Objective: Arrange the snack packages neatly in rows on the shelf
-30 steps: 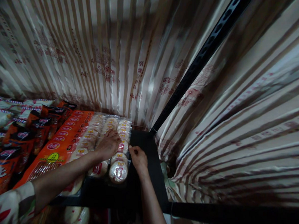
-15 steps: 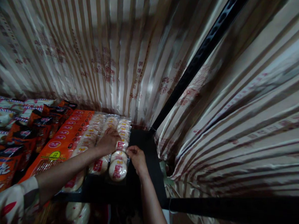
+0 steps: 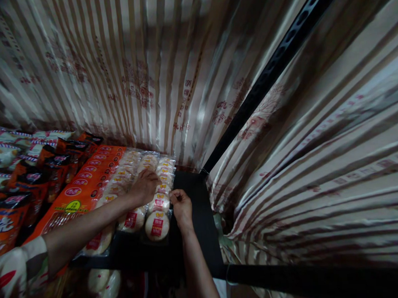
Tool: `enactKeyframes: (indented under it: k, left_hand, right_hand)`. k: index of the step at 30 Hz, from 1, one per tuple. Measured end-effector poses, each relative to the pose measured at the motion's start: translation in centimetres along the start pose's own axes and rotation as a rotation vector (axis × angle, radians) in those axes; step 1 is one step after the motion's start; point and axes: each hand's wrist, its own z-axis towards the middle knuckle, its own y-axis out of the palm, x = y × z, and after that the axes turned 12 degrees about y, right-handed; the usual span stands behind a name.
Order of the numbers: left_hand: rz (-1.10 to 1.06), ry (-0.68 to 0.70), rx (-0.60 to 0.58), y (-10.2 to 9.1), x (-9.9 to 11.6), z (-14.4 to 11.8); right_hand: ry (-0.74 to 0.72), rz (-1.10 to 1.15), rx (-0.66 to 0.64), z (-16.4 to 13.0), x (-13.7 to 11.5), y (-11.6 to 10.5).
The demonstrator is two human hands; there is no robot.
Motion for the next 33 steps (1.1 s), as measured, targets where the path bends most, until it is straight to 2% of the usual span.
enactKeyframes:
  k: [3, 6, 9, 13, 15, 17, 22, 25, 30, 33]
  left_hand:
    - [0.053, 0.122, 0.067, -0.1, 0.5, -1.1]
    - [0.061, 0.228, 0.017, 0.1, 1.0, -2.1]
    - [0.098, 0.236, -0.023, 0.3, 1.3, -2.6]
    - [0.131, 0.224, -0.032, 0.2, 1.4, -2.5]
    - [0.123, 0.219, -0.028, 0.1, 1.5, -2.5]
    - [0.112, 0.210, -0.035, 0.1, 1.6, -2.4]
    - [0.113, 0.181, -0.072, -0.2, 1.9, -2.4]
    - [0.102, 0.164, -0.108, -0.6, 2.1, -2.1]
    - [0.099, 0.144, -0.137, -1.0, 2.2, -1.7]
    - [0.047, 0.127, -0.122, -0.9, 2.1, -1.6]
  right_hand:
    - [0.003, -0.015, 0.009, 0.1, 0.2, 0.1]
    - [0.002, -0.027, 0.012, 0.2, 0.3, 0.3]
    - [0.011, -0.071, 0.078, -0.2, 0.0, -0.1]
    - [-0.012, -0.419, 0.196, -2.3, -0.8, -1.7]
    - [0.012, -0.578, 0.119, -3.7, -0.8, -2.5]
    - [0.025, -0.625, 0.034, -5.0, -0.4, -3.0]
    - [0.086, -0.487, 0.033, -5.8, 1.5, -2.8]
    - [0.111, -0.386, -0.011, -5.6, 2.2, -2.4]
    - [0.111, -0.185, -0.029, -6.1, 2.0, -1.8]
    - [0.081, -0.083, 0.014, -6.3, 1.5, -1.5]
